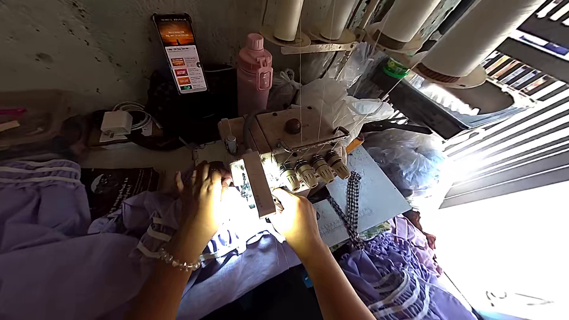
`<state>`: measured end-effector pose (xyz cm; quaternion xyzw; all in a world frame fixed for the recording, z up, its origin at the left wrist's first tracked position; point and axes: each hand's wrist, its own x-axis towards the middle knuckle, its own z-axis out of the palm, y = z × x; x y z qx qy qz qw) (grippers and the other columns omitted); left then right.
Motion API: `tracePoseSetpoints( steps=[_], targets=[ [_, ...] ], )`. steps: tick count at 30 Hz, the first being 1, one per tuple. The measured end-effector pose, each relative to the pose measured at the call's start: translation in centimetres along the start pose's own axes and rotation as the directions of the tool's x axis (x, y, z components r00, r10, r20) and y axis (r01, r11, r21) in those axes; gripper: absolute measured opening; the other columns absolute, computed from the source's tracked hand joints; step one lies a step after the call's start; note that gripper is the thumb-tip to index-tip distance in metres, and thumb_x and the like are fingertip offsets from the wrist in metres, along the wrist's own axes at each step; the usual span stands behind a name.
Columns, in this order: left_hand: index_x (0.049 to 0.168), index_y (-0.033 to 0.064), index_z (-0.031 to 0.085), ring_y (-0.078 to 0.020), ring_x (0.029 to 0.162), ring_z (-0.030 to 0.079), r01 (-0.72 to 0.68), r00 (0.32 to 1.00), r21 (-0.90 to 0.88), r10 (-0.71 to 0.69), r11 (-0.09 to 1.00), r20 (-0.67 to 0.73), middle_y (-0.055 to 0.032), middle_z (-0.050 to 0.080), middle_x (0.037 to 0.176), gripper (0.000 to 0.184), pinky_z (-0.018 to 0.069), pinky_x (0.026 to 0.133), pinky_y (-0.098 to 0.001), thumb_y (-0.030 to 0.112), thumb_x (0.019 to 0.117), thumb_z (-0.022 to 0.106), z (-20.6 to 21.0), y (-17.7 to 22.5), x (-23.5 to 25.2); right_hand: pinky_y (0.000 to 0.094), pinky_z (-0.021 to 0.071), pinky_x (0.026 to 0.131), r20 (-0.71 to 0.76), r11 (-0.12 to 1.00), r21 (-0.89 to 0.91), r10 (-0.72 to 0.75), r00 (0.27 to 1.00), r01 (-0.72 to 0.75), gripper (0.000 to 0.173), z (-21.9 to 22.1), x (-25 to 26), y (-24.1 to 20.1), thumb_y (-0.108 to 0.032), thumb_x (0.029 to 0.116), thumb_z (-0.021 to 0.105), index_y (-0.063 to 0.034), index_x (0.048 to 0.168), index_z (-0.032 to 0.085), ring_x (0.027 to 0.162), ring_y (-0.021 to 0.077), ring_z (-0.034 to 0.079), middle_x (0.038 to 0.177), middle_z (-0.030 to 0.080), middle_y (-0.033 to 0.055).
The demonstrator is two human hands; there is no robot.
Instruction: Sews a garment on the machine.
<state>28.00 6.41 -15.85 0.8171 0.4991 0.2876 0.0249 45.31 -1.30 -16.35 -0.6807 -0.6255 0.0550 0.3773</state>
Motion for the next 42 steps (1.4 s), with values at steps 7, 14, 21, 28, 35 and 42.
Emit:
tracePoseSetpoints(
  steps=[7,14,21,28,35,42],
  targets=[
    [0.113,0.0019,0.057,0.0008,0.088,0.059,0.169,0.974,-0.553,-0.224,0.816,-0.033,0.0018,0.060,0.094,0.025,0.0501,0.082,-0.0230,0.018,0.1047,0.040,-0.1,-0.3,-0.7,0.0468,0.0486,0.053,0.018,1.000,-0.003,0.002,1.000,-0.001,0.016,-0.1,0.0,0.0,-0.017,0.0863,0.068,-0.0045,0.090,0.077,0.063,0.0273,0.067,0.071,0.069,0.0107],
    [0.089,0.0001,0.065,-0.0395,0.087,0.063,-0.090,0.994,-0.050,0.092,0.995,0.051,-0.0176,0.065,0.083,0.014,0.0378,0.079,-0.0598,0.010,0.0906,0.055,-0.7,0.5,-1.0,0.0473,0.0491,0.054,0.025,1.000,0.001,0.001,1.000,-0.001,0.017,-0.2,0.0,0.0,-0.018,0.0875,0.069,-0.0034,0.092,0.077,0.064,0.0279,0.068,0.072,0.070,0.0111],
    [0.094,0.0024,0.074,-0.0369,0.093,0.066,0.006,0.885,-0.106,0.044,0.994,0.463,-0.0162,0.071,0.088,0.010,0.0409,0.086,-0.0612,0.011,0.0900,0.076,-4.0,0.2,2.8,0.0430,0.0501,0.055,0.028,0.996,0.088,-0.016,0.999,0.014,0.021,0.0,-0.2,0.9,-0.021,0.0903,0.067,-0.0053,0.096,0.078,0.063,0.0216,0.066,0.073,0.070,0.0078],
    [0.079,0.0030,0.072,-0.0340,0.087,0.065,-0.050,0.949,-0.116,0.083,0.992,0.304,-0.0146,0.067,0.086,0.018,0.0500,0.074,-0.0544,0.016,0.0811,0.085,-2.8,-1.4,4.1,0.0159,0.0466,0.058,-0.159,0.973,0.219,-0.032,0.987,0.067,0.018,0.3,-2.1,2.8,-0.018,0.0914,0.064,-0.0065,0.097,0.076,0.063,-0.0003,0.057,0.078,0.068,-0.0012],
    [0.076,0.0095,0.070,-0.0438,0.103,0.060,-0.096,0.993,0.117,0.103,0.988,-0.057,-0.0155,0.067,0.103,0.019,0.0393,0.080,-0.0646,0.029,0.0770,0.071,-5.0,-1.4,0.7,0.0073,0.0415,0.057,-0.266,0.923,0.290,-0.175,0.948,0.251,0.012,-1.1,-2.8,0.6,-0.013,0.0889,0.067,-0.0024,0.090,0.072,0.065,-0.0040,0.051,0.082,0.061,0.0026],
    [0.071,0.0104,0.066,-0.0325,0.102,0.069,-0.225,0.967,0.106,0.236,0.968,-0.100,-0.0117,0.074,0.098,0.031,0.0490,0.085,-0.0499,0.039,0.0824,0.060,-3.5,2.4,-4.7,0.0315,0.0525,0.051,-0.141,0.927,0.041,-0.363,0.921,0.372,0.019,1.8,-2.2,-0.8,-0.022,0.0834,0.066,-0.0118,0.087,0.082,0.065,0.0182,0.069,0.081,0.073,0.0098]
  ],
)
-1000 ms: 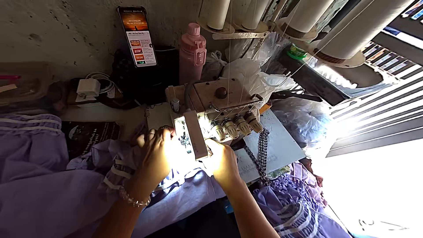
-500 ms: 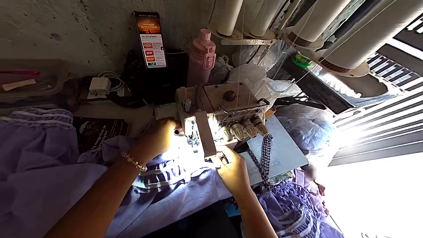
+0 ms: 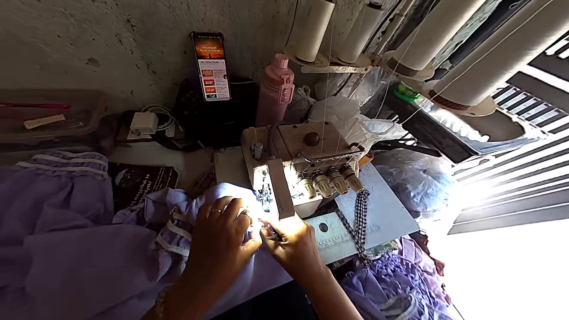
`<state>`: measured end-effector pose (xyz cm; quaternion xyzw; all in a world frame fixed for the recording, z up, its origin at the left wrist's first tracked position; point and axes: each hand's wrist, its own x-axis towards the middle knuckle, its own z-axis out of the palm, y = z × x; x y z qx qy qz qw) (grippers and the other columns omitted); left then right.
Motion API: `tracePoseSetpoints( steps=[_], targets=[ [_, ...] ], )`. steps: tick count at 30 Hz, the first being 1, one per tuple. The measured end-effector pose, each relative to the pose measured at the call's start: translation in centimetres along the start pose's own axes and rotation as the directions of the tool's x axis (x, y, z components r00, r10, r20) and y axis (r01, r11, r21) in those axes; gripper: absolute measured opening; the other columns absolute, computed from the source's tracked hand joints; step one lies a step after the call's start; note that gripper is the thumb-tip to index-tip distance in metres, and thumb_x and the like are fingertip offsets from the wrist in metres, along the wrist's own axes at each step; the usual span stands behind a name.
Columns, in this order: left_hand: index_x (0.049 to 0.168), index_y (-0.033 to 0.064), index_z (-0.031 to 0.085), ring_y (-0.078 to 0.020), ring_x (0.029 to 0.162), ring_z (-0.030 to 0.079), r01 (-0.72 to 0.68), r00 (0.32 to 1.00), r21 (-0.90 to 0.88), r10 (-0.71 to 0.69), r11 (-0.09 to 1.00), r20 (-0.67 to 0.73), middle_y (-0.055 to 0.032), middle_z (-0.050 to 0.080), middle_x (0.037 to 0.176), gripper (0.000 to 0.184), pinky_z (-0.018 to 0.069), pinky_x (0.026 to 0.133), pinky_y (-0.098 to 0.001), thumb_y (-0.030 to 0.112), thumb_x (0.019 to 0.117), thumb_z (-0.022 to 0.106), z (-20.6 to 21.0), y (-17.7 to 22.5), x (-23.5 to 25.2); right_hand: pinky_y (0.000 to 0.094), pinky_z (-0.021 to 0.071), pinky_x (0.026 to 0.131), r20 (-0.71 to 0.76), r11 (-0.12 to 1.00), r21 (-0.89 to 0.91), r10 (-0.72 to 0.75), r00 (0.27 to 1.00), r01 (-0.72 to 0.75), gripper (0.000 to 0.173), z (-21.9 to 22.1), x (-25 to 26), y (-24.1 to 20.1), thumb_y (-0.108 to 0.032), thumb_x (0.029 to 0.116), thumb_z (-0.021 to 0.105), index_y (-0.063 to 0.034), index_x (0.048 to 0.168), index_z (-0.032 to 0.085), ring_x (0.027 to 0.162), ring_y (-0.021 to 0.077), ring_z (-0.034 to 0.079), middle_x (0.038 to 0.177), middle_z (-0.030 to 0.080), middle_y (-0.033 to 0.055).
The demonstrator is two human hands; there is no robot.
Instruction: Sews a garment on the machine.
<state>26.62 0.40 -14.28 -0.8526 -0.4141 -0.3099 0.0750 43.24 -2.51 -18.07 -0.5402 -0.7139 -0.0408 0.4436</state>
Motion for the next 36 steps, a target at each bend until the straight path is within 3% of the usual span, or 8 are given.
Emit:
tracePoseSetpoints(
  steps=[5,9,15,19,22,28,31,36],
  targets=[
    [0.133,-0.0053,0.062,-0.0338,0.130,0.061,0.152,0.978,-0.057,-0.142,0.987,0.156,-0.0173,0.066,0.136,0.074,0.0417,0.109,-0.0576,0.054,0.0919,0.043,1.6,-0.3,-0.3,0.0296,0.0531,0.054,-0.023,0.988,0.093,0.127,0.992,-0.124,0.020,-0.3,-0.2,1.1,-0.023,0.0856,0.064,-0.0057,0.081,0.074,0.071,0.0148,0.068,0.090,0.070,0.0114],
    [0.130,-0.0084,0.059,-0.0354,0.123,0.063,0.187,0.966,-0.203,-0.143,0.961,0.214,-0.0223,0.069,0.121,0.063,0.0365,0.112,-0.0612,0.040,0.0937,0.042,2.3,-1.3,1.3,0.0250,0.0522,0.064,-0.018,0.943,0.223,0.259,0.966,-0.249,0.023,0.0,-0.2,2.5,-0.017,0.0878,0.057,-0.0060,0.089,0.077,0.078,0.0093,0.065,0.087,0.068,0.0071],
    [0.151,-0.0016,0.039,-0.0434,0.145,0.040,0.331,0.943,-0.226,-0.326,0.916,0.060,-0.0266,0.045,0.153,0.092,0.0261,0.115,-0.0691,0.063,0.0891,0.062,0.6,-3.5,-7.5,0.0087,0.0448,0.061,0.149,0.699,0.608,0.365,0.919,-0.376,0.020,-1.4,-3.1,4.2,-0.020,0.0941,0.064,-0.0020,0.102,0.064,0.068,-0.0091,0.053,0.088,0.066,-0.0066],
    [0.117,-0.0058,0.067,-0.0572,0.126,0.053,0.473,0.872,0.075,-0.478,0.878,0.104,-0.0324,0.064,0.124,0.033,0.0263,0.107,-0.0766,0.014,0.0918,0.057,-1.3,-6.5,-16.5,0.0194,0.0562,0.072,0.549,0.452,0.610,0.351,0.759,-0.651,0.019,-2.1,-7.4,1.6,-0.017,0.0933,0.071,0.0005,0.100,0.071,0.075,-0.0021,0.066,0.083,0.071,-0.0019],
    [0.120,0.0012,0.066,-0.0530,0.118,0.058,0.433,0.895,0.159,-0.444,0.888,0.043,-0.0263,0.065,0.124,0.032,0.0300,0.100,-0.0781,0.017,0.0981,0.049,-3.9,-10.0,-12.4,0.0203,0.0597,0.076,0.569,0.255,0.688,0.392,0.723,-0.679,0.014,-0.8,-9.2,-1.3,-0.011,0.0933,0.071,0.0000,0.102,0.070,0.079,-0.0017,0.070,0.085,0.074,-0.0038],
    [0.118,0.0157,0.064,-0.0248,0.112,0.062,0.132,0.989,-0.145,-0.140,0.980,-0.040,-0.0076,0.070,0.119,0.029,0.0445,0.095,-0.0467,0.031,0.1011,0.047,-2.2,-1.6,-3.0,0.0174,0.0588,0.078,0.496,0.340,0.674,0.449,0.743,-0.656,0.016,0.2,-9.3,-0.7,-0.012,0.0899,0.075,0.0004,0.099,0.073,0.081,-0.0036,0.070,0.087,0.075,-0.0019],
    [0.077,0.0081,0.069,-0.0320,0.086,0.066,0.049,0.998,-0.021,-0.050,0.999,-0.033,-0.0115,0.070,0.086,0.036,0.0495,0.073,-0.0449,0.028,0.0990,0.049,1.6,1.9,-2.7,0.0169,0.0560,0.083,0.433,0.443,0.670,0.419,0.798,-0.596,0.024,0.0,-9.4,-0.3,-0.021,0.0896,0.077,0.0017,0.097,0.074,0.089,-0.0018,0.067,0.094,0.073,0.0029],
    [0.077,0.0078,0.069,-0.0310,0.087,0.064,0.061,0.998,-0.021,-0.060,0.998,0.023,-0.0103,0.070,0.086,0.039,0.0488,0.076,-0.0413,0.031,0.1003,0.047,2.0,1.2,-2.6,0.0135,0.0526,0.082,0.265,0.608,0.641,0.398,0.878,-0.469,0.028,-0.8,-7.7,1.4,-0.027,0.0987,0.065,-0.0005,0.101,0.074,0.095,-0.0020,0.064,0.105,0.072,0.0041]
  ],
)
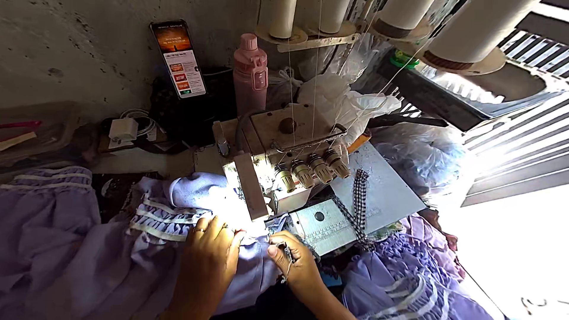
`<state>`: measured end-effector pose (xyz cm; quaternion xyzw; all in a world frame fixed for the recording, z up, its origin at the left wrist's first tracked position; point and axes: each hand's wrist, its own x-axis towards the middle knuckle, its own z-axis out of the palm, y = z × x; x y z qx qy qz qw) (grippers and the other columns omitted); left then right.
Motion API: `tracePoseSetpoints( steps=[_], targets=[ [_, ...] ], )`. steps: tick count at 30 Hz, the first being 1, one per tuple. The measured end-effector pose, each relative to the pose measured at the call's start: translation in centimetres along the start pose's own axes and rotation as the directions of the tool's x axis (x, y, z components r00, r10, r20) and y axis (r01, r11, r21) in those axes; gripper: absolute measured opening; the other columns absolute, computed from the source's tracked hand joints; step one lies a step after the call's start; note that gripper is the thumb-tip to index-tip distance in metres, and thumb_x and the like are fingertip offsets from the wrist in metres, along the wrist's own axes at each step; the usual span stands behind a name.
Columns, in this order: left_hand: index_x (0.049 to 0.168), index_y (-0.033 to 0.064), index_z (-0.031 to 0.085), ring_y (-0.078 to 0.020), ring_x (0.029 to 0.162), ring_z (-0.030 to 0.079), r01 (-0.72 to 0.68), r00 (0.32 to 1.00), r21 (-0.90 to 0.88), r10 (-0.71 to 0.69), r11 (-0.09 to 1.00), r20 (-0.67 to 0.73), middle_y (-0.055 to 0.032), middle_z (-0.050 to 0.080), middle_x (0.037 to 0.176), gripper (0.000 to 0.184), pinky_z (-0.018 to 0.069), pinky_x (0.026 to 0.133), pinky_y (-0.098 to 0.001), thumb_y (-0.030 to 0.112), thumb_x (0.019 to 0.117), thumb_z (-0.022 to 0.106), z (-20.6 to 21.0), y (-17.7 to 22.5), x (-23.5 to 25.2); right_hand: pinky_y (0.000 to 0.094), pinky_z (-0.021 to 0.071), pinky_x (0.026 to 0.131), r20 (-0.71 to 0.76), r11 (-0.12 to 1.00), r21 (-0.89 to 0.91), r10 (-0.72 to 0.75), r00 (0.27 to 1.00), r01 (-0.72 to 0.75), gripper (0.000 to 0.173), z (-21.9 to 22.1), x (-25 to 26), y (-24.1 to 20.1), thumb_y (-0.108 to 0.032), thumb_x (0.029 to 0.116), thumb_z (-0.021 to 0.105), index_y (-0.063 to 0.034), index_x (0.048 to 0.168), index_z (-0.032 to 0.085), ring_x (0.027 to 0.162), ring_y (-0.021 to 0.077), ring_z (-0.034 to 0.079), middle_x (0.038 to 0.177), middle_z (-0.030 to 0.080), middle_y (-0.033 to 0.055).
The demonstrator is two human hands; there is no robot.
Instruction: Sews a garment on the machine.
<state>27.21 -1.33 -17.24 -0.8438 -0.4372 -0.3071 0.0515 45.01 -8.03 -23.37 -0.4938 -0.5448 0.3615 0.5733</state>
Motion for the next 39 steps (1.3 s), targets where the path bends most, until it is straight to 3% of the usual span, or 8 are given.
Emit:
tracePoseSetpoints(
  steps=[9,19,22,24,27,32,35,39],
  targets=[
    [0.082,0.0089,0.070,-0.0314,0.090,0.064,-0.016,0.997,-0.034,0.018,0.999,0.070,-0.0097,0.069,0.088,0.038,0.0481,0.078,-0.0429,0.030,0.1010,0.046,-0.5,-0.5,0.5,0.0144,0.0536,0.053,0.026,0.944,0.142,0.297,0.955,-0.297,0.014,0.5,0.9,-0.5,-0.010,0.0964,0.065,0.0004,0.104,0.070,0.055,-0.0034,0.060,0.083,0.070,-0.0026],
    [0.086,0.0090,0.068,-0.0271,0.091,0.062,0.117,0.978,-0.222,-0.074,0.968,0.196,-0.0073,0.067,0.089,0.032,0.0444,0.081,-0.0469,0.034,0.0955,0.049,-1.4,-1.2,1.7,0.0136,0.0498,0.060,0.091,0.903,0.282,0.312,0.946,-0.325,0.003,2.7,0.8,-3.4,-0.005,0.0842,0.069,-0.0051,0.087,0.068,0.063,-0.0069,0.059,0.071,0.064,-0.0086],
    [0.088,0.0079,0.067,-0.0250,0.090,0.062,0.176,0.966,-0.256,-0.117,0.950,0.232,-0.0075,0.065,0.089,0.033,0.0442,0.082,-0.0467,0.034,0.0955,0.049,-1.7,-1.2,1.7,0.0133,0.0516,0.060,0.155,0.831,0.416,0.335,0.929,-0.369,0.048,1.7,0.4,-6.4,0.002,0.0814,0.070,-0.0017,0.127,0.054,0.067,-0.0056,0.060,0.095,0.068,-0.0037],
    [0.088,0.0091,0.068,-0.0244,0.091,0.062,0.170,0.968,-0.232,-0.119,0.958,0.220,-0.0062,0.066,0.090,0.032,0.0443,0.082,-0.0463,0.034,0.0945,0.049,-1.7,-0.9,1.7,0.0146,0.0552,0.070,0.154,0.913,0.322,0.210,0.965,-0.250,0.092,1.2,-0.1,-5.0,0.002,0.0811,0.071,0.0084,0.157,0.020,0.076,-0.0041,0.063,0.108,0.067,0.0056],
    [0.085,0.0096,0.069,-0.0288,0.092,0.063,0.127,0.981,-0.155,-0.102,0.980,0.164,-0.0080,0.069,0.091,0.034,0.0452,0.079,-0.0474,0.035,0.0949,0.048,-1.2,-0.3,1.4,0.0204,0.0548,0.062,0.010,0.978,0.137,0.155,0.988,-0.155,0.075,2.1,-1.7,-1.1,0.002,0.0805,0.068,0.0062,0.148,0.036,0.065,0.0009,0.064,0.079,0.069,-0.0011],
    [0.086,0.0102,0.069,-0.0294,0.090,0.062,0.123,0.984,-0.119,-0.105,0.985,0.144,-0.0079,0.068,0.091,0.034,0.0441,0.077,-0.0470,0.035,0.0955,0.048,-0.9,-0.1,1.2,0.0118,0.0544,0.072,-0.220,0.989,0.102,-0.083,0.972,0.108,0.022,2.6,-1.9,1.3,-0.016,0.0955,0.070,-0.0081,0.110,0.055,0.080,-0.0052,0.063,0.096,0.066,-0.0035],
    [0.085,0.0112,0.069,-0.0285,0.089,0.062,0.131,0.982,-0.107,-0.115,0.986,0.147,-0.0066,0.068,0.089,0.034,0.0441,0.076,-0.0464,0.035,0.0951,0.048,-0.9,-0.1,1.2,0.0115,0.0535,0.077,-0.146,0.986,0.132,-0.079,0.986,0.099,0.032,2.3,-1.7,1.3,-0.032,0.0947,0.072,-0.0053,0.112,0.069,0.089,-0.0041,0.063,0.107,0.069,0.0003],
    [0.085,0.0102,0.068,-0.0280,0.088,0.062,0.136,0.984,-0.089,-0.124,0.987,0.127,-0.0073,0.067,0.089,0.033,0.0442,0.075,-0.0456,0.034,0.0946,0.048,-0.9,0.2,1.4,0.0080,0.0488,0.068,-0.098,0.993,0.113,0.034,0.995,-0.023,0.023,2.3,-2.1,0.9,-0.025,0.0868,0.080,-0.0035,0.092,0.074,0.078,-0.0053,0.058,0.086,0.062,-0.0017]
  ],
)
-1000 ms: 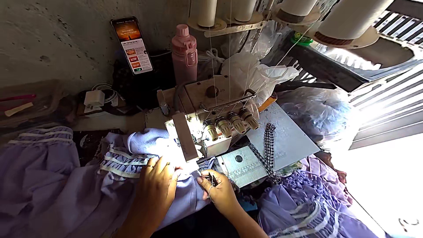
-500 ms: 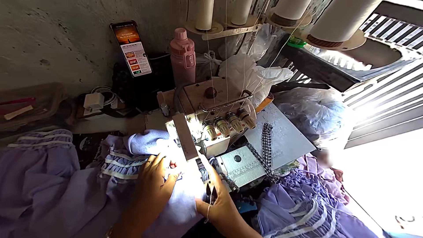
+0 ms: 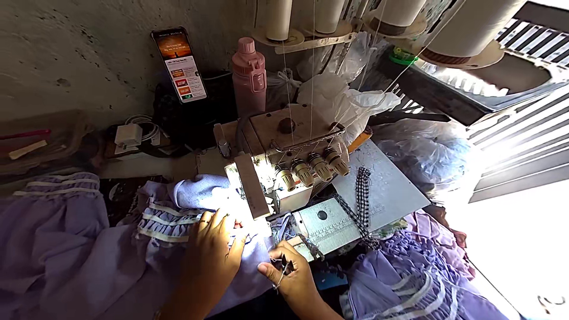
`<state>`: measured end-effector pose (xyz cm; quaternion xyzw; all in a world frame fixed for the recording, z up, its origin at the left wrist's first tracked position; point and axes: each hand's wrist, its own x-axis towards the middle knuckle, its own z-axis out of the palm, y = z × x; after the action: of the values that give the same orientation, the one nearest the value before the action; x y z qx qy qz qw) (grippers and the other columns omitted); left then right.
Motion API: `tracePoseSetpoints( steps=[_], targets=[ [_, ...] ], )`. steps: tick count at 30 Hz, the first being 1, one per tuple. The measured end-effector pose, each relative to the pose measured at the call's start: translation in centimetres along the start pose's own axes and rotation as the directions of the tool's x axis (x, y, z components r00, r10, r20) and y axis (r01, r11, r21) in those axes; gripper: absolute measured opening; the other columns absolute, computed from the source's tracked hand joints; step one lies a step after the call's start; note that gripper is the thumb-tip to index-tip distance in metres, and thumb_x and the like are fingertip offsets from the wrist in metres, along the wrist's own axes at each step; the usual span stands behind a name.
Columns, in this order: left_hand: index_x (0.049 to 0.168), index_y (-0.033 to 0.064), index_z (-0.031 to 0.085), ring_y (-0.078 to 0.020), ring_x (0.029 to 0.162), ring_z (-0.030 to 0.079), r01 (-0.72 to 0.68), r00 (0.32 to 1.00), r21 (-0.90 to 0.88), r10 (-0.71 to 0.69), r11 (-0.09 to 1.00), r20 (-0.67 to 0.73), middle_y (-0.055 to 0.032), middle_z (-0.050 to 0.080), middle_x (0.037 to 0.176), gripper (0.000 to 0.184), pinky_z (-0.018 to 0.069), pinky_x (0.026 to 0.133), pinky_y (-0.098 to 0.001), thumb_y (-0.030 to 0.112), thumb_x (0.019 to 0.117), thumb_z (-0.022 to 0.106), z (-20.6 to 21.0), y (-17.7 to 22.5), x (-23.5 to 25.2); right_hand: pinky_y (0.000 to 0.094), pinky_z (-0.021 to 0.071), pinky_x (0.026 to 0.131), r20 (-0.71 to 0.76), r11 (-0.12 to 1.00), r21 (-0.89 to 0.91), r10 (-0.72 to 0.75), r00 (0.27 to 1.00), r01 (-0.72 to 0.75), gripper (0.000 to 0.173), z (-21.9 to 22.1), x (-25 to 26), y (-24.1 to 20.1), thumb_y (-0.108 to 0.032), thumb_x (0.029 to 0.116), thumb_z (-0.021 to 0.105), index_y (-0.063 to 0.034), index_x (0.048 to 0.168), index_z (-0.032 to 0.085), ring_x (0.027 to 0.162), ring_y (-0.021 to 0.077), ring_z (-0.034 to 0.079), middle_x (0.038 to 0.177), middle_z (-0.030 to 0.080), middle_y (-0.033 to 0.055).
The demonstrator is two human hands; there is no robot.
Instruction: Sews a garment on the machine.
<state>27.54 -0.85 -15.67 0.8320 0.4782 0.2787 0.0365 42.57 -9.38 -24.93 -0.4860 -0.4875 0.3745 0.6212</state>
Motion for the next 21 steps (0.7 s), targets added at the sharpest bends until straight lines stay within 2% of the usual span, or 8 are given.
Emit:
tracePoseSetpoints(
  steps=[2,5,7,9,12,14,18,21],
  targets=[
    [0.085,0.0097,0.068,-0.0281,0.088,0.063,-0.002,1.000,0.007,0.002,1.000,-0.013,-0.0077,0.068,0.091,0.031,0.0448,0.074,-0.0452,0.033,0.0937,0.049,0.0,0.2,0.1,0.0083,0.0468,0.067,0.026,0.999,-0.041,-0.034,0.999,0.035,0.021,-0.2,-0.5,-1.0,-0.023,0.0902,0.076,-0.0038,0.084,0.069,0.076,-0.0046,0.057,0.080,0.060,-0.0011],
    [0.083,0.0100,0.069,-0.0301,0.090,0.064,0.001,1.000,0.036,0.000,0.999,-0.024,-0.0082,0.069,0.090,0.031,0.0452,0.073,-0.0469,0.033,0.0927,0.049,0.0,1.0,0.3,0.0093,0.0458,0.065,0.067,1.000,0.014,-0.009,0.998,0.008,0.021,-0.5,-1.6,-3.3,-0.016,0.0939,0.071,-0.0019,0.082,0.062,0.073,-0.0052,0.056,0.077,0.059,-0.0003],
    [0.082,0.0106,0.070,-0.0332,0.094,0.067,0.010,0.999,0.073,-0.007,0.997,-0.035,-0.0091,0.072,0.092,0.031,0.0468,0.075,-0.0495,0.032,0.0921,0.049,0.4,1.4,0.3,0.0092,0.0457,0.059,0.051,0.992,0.071,0.105,0.993,-0.108,0.018,-0.4,-2.1,-3.6,-0.014,0.0930,0.072,-0.0032,0.082,0.062,0.065,-0.0073,0.054,0.074,0.059,-0.0038],
    [0.084,0.0114,0.072,-0.0341,0.097,0.067,0.013,0.999,0.089,-0.009,0.996,-0.044,-0.0089,0.073,0.095,0.031,0.0473,0.077,-0.0507,0.031,0.0925,0.049,0.7,1.5,0.3,0.0104,0.0460,0.050,0.026,0.955,0.145,0.260,0.965,-0.261,0.016,0.0,-2.2,-3.1,-0.013,0.0901,0.075,-0.0088,0.083,0.061,0.054,-0.0079,0.053,0.068,0.059,-0.0090],
    [0.082,0.0118,0.071,-0.0332,0.094,0.066,0.009,0.998,0.087,-0.004,0.996,-0.058,-0.0087,0.072,0.093,0.031,0.0469,0.077,-0.0494,0.031,0.0916,0.050,0.8,1.2,0.3,0.0137,0.0459,0.043,0.026,0.883,0.282,0.385,0.923,-0.376,0.023,0.5,-2.1,-2.4,-0.009,0.0856,0.079,-0.0123,0.081,0.057,0.046,-0.0045,0.051,0.064,0.058,-0.0091],
    [0.081,0.0119,0.071,-0.0331,0.094,0.066,0.007,0.999,0.080,-0.003,0.997,-0.051,-0.0092,0.071,0.093,0.030,0.0472,0.076,-0.0494,0.032,0.0901,0.051,0.7,1.0,0.4,0.0147,0.0473,0.042,0.023,0.863,0.313,0.410,0.912,-0.396,0.027,0.8,-2.1,-2.5,-0.006,0.0837,0.080,-0.0109,0.086,0.054,0.044,-0.0034,0.051,0.065,0.057,-0.0078],
    [0.077,0.0116,0.070,-0.0333,0.091,0.065,-0.004,0.999,0.072,0.007,0.997,-0.038,-0.0099,0.070,0.090,0.031,0.0464,0.074,-0.0488,0.035,0.0881,0.052,0.5,0.8,0.4,0.0150,0.0465,0.042,0.068,0.849,0.322,0.422,0.904,-0.420,0.037,0.9,-1.9,-2.1,-0.007,0.0837,0.080,-0.0094,0.108,0.052,0.047,-0.0032,0.052,0.067,0.057,-0.0083],
    [0.080,0.0078,0.069,-0.0339,0.092,0.065,-0.005,0.997,0.095,0.012,0.995,-0.079,-0.0126,0.070,0.094,0.032,0.0475,0.075,-0.0476,0.035,0.0867,0.054,0.8,0.9,0.2,0.0148,0.0458,0.043,0.103,0.840,0.303,0.441,0.891,-0.451,0.034,0.9,-1.8,-1.9,-0.008,0.0839,0.080,-0.0079,0.108,0.056,0.048,-0.0026,0.053,0.069,0.060,-0.0078]
  ],
)
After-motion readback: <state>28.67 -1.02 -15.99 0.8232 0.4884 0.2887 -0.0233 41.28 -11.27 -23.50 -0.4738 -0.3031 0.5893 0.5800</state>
